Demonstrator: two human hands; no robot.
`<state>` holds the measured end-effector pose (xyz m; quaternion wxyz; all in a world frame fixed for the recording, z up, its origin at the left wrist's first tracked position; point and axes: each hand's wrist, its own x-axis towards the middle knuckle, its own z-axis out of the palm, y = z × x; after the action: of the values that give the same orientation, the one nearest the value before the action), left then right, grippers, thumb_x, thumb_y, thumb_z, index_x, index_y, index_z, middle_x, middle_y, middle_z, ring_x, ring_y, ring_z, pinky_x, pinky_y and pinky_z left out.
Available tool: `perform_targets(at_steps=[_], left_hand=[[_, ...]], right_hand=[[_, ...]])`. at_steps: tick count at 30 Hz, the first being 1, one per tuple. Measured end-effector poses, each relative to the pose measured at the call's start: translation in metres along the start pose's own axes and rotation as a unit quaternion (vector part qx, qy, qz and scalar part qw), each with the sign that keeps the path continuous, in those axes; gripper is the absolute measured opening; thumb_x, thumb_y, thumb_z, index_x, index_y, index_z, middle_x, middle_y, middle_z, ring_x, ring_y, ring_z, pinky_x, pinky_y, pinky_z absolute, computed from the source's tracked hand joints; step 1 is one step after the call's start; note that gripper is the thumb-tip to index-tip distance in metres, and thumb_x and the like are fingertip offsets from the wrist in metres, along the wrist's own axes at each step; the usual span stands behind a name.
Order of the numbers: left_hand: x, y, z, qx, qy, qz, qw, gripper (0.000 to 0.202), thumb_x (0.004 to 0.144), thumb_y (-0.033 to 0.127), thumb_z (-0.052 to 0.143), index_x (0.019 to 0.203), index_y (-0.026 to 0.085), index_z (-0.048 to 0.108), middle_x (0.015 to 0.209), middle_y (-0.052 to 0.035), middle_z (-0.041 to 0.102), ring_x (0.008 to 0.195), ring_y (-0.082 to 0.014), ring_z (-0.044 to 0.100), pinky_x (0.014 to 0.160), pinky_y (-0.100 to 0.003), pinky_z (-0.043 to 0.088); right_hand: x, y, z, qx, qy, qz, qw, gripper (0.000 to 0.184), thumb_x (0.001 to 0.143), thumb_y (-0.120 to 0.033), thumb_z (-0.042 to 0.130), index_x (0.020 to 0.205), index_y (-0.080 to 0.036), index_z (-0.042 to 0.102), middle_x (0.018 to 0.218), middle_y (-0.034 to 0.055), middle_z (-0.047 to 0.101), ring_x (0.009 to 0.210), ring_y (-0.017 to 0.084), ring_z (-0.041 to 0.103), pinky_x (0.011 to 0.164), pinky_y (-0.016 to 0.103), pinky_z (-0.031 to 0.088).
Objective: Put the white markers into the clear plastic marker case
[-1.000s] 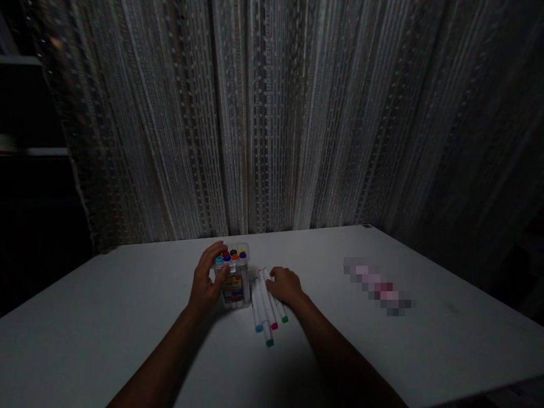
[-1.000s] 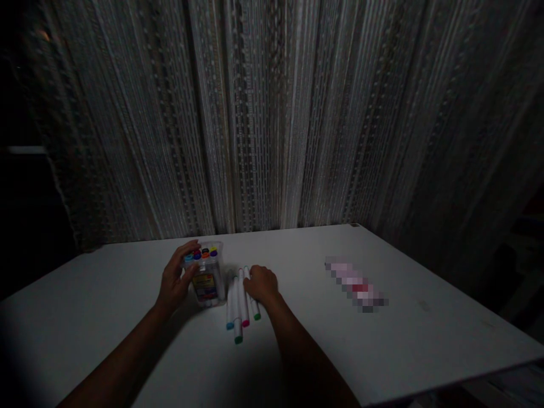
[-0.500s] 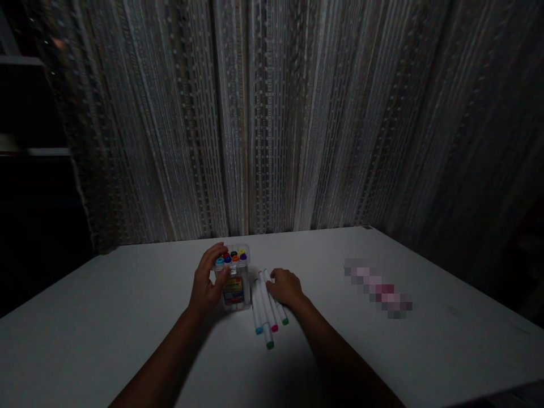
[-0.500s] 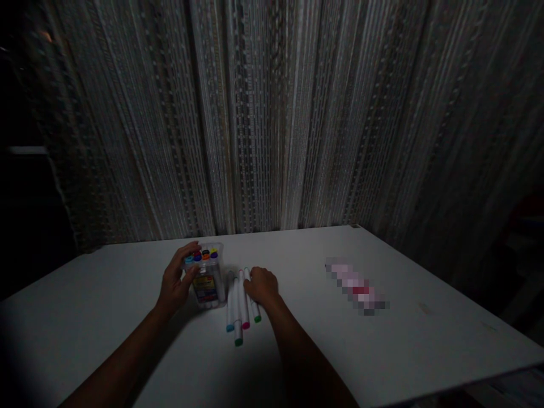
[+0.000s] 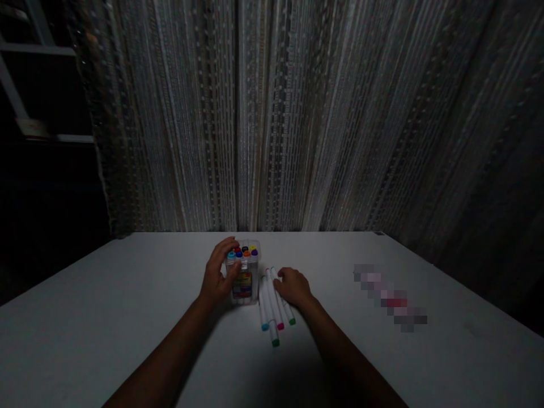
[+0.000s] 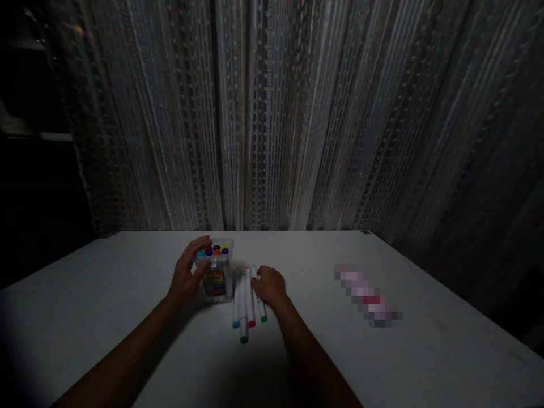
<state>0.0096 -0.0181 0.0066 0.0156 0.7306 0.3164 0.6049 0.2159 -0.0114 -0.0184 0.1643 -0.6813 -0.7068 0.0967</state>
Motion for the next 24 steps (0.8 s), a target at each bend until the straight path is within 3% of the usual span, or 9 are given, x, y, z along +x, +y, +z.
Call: perform_targets(at_steps=[24], left_hand=[[-0.0004, 0.0064, 0.0019, 0.0, 0.017, -0.015, 1.0, 0.033, 0.085, 0.039, 0.045, 0.111, 0.018, 0.052, 0.118, -0.0114, 0.053, 0.116, -0.0251, 0.048, 0.097, -0.043, 0.039]], right_hand=[[0.0015, -0.0047, -0.0028, -0.017, -0.021, 0.0, 1.0, 0.033, 0.081, -0.032, 0.048, 0.106, -0.017, 0.064, 0.097, 0.0097, 0.068, 0.095, 0.022, 0.061, 0.077, 0.029, 0.042]])
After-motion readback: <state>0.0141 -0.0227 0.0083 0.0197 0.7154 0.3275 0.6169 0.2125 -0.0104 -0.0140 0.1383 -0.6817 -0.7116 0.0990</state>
